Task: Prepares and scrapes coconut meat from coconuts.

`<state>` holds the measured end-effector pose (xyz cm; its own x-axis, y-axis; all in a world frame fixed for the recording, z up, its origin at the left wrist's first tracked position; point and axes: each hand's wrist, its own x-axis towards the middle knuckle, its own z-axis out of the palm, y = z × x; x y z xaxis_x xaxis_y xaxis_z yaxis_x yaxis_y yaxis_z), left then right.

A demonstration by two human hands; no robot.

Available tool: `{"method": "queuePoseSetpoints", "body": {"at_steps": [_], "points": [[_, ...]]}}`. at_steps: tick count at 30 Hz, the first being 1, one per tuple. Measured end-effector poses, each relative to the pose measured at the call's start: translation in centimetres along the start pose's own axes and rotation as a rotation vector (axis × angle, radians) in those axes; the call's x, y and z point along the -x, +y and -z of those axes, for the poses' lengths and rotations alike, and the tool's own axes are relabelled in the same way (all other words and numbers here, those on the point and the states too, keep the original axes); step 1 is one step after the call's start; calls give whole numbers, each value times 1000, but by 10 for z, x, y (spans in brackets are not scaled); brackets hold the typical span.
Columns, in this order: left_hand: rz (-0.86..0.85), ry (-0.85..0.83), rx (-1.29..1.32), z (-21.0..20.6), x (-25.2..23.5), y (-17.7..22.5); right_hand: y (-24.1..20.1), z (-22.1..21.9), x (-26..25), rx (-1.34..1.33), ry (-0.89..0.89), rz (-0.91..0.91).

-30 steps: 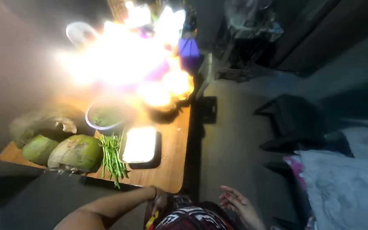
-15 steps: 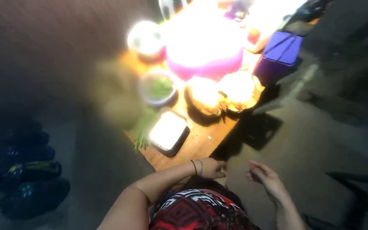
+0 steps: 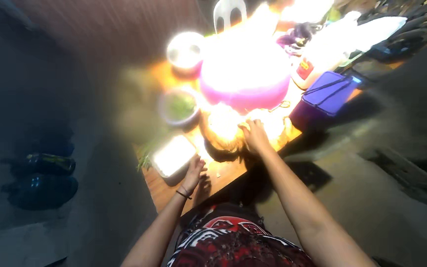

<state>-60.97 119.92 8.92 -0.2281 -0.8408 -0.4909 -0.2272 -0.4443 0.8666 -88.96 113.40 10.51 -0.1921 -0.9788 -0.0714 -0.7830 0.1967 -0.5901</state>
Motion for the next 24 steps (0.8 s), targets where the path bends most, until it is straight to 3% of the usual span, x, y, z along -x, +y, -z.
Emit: {"method": "queuePoseSetpoints", "body": {"at_steps": [6,11,19,24], "points": [[-157,250,-48,-19,-100,51,8,-27,-57,236,-152,120],[-189,438,-129,-33,-168,67,-10,-9,-71,456,-452,182],[-288,512,-108,-32,-190,52,-19,-1,-89,253,-544,171],[-255,572,-44,-35,-186,55,-18,6,-102,216,-633,221]]}}
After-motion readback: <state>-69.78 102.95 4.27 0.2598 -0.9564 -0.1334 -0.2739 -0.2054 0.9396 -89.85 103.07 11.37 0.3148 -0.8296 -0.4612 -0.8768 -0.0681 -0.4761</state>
